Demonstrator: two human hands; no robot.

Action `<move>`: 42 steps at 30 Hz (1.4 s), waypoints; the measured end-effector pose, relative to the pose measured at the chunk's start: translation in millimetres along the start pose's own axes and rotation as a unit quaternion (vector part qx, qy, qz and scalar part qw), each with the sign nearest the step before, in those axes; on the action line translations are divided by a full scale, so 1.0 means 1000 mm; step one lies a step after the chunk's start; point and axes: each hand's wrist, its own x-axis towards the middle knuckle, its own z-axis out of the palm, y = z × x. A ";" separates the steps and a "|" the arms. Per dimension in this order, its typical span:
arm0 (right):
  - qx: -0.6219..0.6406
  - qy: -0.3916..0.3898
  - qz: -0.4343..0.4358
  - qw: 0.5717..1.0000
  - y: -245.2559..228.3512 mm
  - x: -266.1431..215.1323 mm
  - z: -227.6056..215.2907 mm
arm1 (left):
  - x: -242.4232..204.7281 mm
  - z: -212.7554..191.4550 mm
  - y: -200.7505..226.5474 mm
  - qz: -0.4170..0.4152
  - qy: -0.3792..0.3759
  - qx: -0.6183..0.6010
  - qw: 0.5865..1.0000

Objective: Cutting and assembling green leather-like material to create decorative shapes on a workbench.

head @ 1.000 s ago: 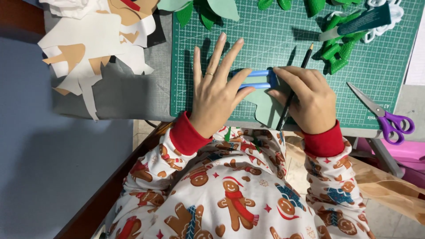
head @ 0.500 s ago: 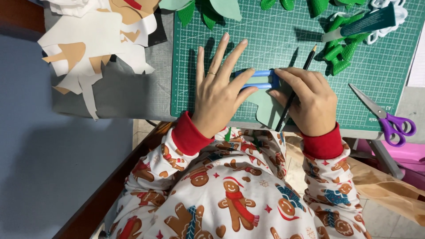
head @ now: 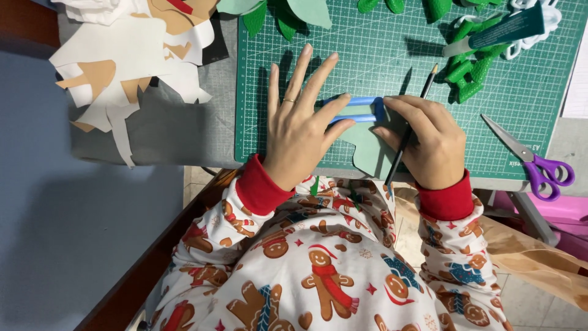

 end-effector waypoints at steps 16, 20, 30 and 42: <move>-0.001 0.002 0.002 1.000 0.000 -0.003 0.001 | 0.000 0.006 0.003 0.002 0.003 -0.003 1.000; 0.000 0.002 0.009 1.000 0.001 -0.004 0.001 | 0.001 0.010 0.002 0.005 0.003 0.002 1.000; 0.011 0.005 0.017 1.000 0.001 -0.005 0.002 | 0.002 0.005 0.005 -0.002 0.000 -0.010 1.000; 0.012 0.003 0.021 1.000 0.001 -0.005 0.002 | 0.000 0.012 0.001 -0.001 -0.001 0.000 1.000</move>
